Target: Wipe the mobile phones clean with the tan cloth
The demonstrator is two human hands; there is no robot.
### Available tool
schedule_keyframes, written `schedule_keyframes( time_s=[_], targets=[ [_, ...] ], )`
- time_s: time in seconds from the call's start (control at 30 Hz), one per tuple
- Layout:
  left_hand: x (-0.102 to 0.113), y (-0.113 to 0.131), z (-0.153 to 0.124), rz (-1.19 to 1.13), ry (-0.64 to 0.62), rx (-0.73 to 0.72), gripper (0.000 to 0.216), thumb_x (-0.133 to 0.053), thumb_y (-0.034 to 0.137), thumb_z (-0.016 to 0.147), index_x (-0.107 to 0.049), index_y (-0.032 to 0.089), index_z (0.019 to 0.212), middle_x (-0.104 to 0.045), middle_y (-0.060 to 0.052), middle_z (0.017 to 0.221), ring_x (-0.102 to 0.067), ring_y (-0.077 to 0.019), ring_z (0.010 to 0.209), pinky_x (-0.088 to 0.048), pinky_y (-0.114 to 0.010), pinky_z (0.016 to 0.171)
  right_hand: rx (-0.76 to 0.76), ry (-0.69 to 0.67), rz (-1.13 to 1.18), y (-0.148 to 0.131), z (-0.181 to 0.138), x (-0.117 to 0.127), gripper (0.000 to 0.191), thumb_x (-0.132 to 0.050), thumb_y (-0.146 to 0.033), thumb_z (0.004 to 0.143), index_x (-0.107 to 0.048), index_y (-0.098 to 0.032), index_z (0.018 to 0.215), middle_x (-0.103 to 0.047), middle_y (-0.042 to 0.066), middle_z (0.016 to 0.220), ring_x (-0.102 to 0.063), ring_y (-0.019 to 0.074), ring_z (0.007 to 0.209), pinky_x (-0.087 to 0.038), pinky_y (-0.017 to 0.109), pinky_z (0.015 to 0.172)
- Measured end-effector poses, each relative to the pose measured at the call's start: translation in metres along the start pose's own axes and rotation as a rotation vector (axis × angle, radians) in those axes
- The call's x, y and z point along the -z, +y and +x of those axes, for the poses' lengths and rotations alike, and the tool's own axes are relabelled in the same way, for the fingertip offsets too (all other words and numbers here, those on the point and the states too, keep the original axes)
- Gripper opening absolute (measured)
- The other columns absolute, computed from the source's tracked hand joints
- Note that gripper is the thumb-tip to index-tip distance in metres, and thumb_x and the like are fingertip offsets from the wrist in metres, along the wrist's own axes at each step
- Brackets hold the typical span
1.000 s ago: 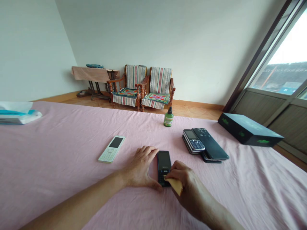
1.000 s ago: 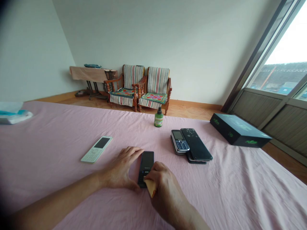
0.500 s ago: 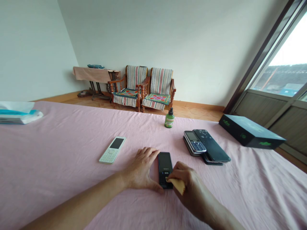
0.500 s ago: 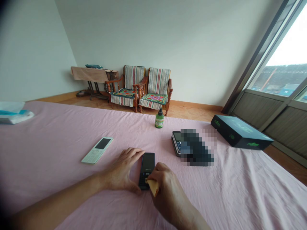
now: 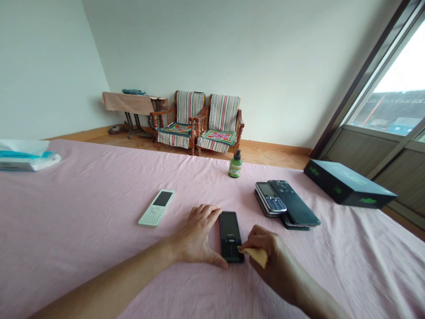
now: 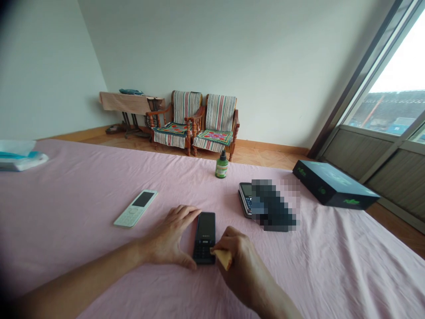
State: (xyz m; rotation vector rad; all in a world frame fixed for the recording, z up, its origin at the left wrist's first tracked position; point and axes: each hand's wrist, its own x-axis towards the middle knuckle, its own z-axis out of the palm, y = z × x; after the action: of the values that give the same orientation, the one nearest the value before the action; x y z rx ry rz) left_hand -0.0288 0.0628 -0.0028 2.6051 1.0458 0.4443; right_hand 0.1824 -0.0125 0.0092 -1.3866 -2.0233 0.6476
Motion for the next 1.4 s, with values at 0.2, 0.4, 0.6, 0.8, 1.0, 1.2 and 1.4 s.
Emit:
schedule_keyframes(
  time_s=[0.2, 0.4, 0.6, 0.8, 1.0, 1.2, 1.4],
  targets=[
    [0.003, 0.002, -0.001, -0.014, -0.032, 0.022, 0.109, -0.068, 0.077, 0.050, -0.039, 0.015, 0.135, -0.046, -0.017, 0.132, -0.041, -0.0383, 0.120, -0.029, -0.058, 0.102, -0.004, 0.050, 0.011, 0.004, 0.006, -0.005, 0.027, -0.053, 0.000, 0.078, -0.073, -0.018, 0.075, -0.059, 0.004, 0.076, -0.058, 0.0132, 0.069, -0.040, 0.023, 0.059],
    [0.000, 0.000, -0.001, -0.015, -0.011, 0.012, 0.111, -0.067, 0.078, 0.049, -0.038, 0.016, 0.136, -0.047, -0.016, 0.131, -0.042, -0.0383, 0.119, -0.029, -0.058, 0.102, 0.012, -0.026, -0.041, 0.002, 0.001, 0.000, 0.029, -0.053, 0.003, 0.075, -0.071, -0.018, 0.067, -0.055, 0.001, 0.069, -0.056, 0.0113, 0.063, -0.036, 0.022, 0.055],
    [-0.001, -0.002, 0.000, -0.009, -0.018, 0.015, 0.110, -0.067, 0.078, 0.050, -0.037, 0.016, 0.136, -0.045, -0.017, 0.133, -0.041, -0.0384, 0.120, -0.029, -0.058, 0.102, 0.013, 0.022, -0.049, 0.004, 0.003, -0.003, 0.028, -0.052, 0.000, 0.079, -0.073, -0.018, 0.075, -0.056, 0.002, 0.073, -0.057, 0.0122, 0.067, -0.037, 0.023, 0.059],
    [-0.001, -0.001, 0.000, -0.004, -0.014, 0.017, 0.109, -0.068, 0.077, 0.050, -0.038, 0.016, 0.136, -0.045, -0.016, 0.133, -0.040, -0.0379, 0.121, -0.028, -0.057, 0.103, 0.015, -0.034, -0.061, 0.002, 0.000, -0.004, 0.027, -0.052, 0.002, 0.076, -0.067, -0.017, 0.063, -0.055, 0.001, 0.070, -0.055, 0.0107, 0.063, -0.034, 0.022, 0.053],
    [0.000, 0.000, 0.000, -0.008, -0.019, 0.018, 0.109, -0.067, 0.078, 0.050, -0.038, 0.017, 0.136, -0.045, -0.016, 0.134, -0.041, -0.0381, 0.121, -0.029, -0.058, 0.103, 0.014, 0.094, -0.074, 0.014, 0.012, -0.016, 0.028, -0.049, 0.002, 0.077, -0.069, -0.018, 0.072, -0.054, 0.002, 0.072, -0.054, 0.0131, 0.066, -0.036, 0.023, 0.057],
    [0.000, -0.002, 0.000, -0.024, -0.002, -0.008, 0.108, -0.065, 0.079, 0.052, -0.038, 0.017, 0.136, -0.046, -0.016, 0.133, -0.041, -0.0380, 0.121, -0.028, -0.056, 0.103, 0.032, 0.116, -0.064, 0.021, 0.028, -0.018, 0.032, -0.048, 0.007, 0.072, -0.068, -0.016, 0.080, -0.055, 0.002, 0.077, -0.055, 0.0137, 0.069, -0.036, 0.022, 0.058],
    [-0.001, -0.003, -0.001, -0.023, 0.023, -0.007, 0.109, -0.066, 0.080, 0.048, -0.040, 0.018, 0.134, -0.047, -0.015, 0.130, -0.043, -0.0378, 0.118, -0.030, -0.055, 0.102, 0.028, -0.009, -0.092, 0.001, 0.008, -0.004, 0.029, -0.048, 0.004, 0.076, -0.067, -0.016, 0.068, -0.055, 0.001, 0.071, -0.055, 0.0120, 0.066, -0.035, 0.023, 0.057]
  ],
)
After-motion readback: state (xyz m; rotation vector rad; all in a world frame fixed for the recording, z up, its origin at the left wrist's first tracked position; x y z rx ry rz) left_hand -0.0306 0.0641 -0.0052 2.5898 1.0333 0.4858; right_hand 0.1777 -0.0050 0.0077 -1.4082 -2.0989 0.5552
